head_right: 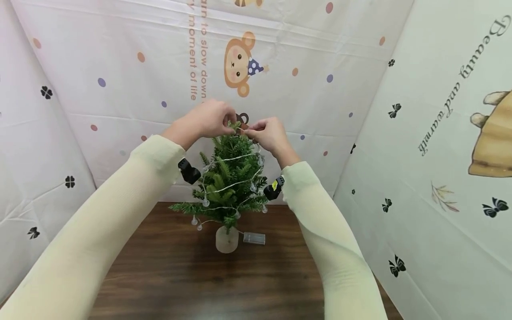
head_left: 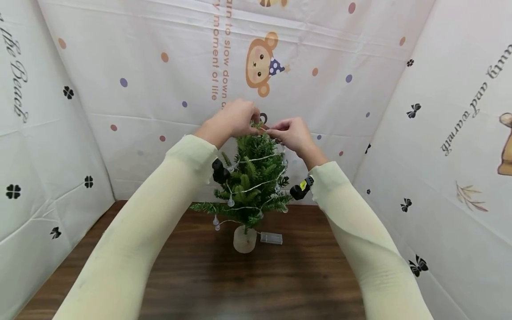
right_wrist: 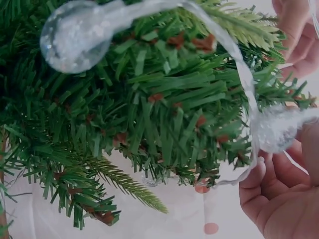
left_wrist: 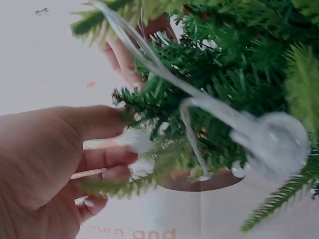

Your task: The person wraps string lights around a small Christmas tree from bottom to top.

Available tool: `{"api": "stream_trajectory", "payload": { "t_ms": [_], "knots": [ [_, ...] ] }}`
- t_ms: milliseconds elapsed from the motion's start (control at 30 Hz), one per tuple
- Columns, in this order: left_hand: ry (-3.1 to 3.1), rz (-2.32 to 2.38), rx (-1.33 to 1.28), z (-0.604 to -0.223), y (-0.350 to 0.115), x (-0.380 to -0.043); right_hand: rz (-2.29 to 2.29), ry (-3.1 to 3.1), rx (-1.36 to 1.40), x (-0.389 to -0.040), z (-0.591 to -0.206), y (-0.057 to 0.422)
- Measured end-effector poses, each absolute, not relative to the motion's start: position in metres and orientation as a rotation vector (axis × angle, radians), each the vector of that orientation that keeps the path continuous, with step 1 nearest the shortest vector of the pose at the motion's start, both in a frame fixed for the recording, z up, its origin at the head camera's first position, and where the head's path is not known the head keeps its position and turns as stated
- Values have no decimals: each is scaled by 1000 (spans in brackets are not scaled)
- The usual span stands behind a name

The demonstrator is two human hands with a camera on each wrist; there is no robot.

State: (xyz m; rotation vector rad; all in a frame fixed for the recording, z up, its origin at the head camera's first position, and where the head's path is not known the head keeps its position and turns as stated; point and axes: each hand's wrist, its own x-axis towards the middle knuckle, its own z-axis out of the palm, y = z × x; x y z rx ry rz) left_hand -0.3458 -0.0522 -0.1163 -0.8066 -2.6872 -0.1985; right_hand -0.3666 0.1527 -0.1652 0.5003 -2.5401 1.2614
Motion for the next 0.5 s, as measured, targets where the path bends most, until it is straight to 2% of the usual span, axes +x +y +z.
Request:
{"api": "stream_trajectory", "payload": {
  "t_ms": [267, 500],
  "knots": [
    [-2395, -518, -941, -143, -77, -334, 1434, -2439, 519, -354, -170, 172],
    [-2080, -591, -867, -187, -116, -297, 1317, -2294, 549, -329, -191, 209]
  ]
}}
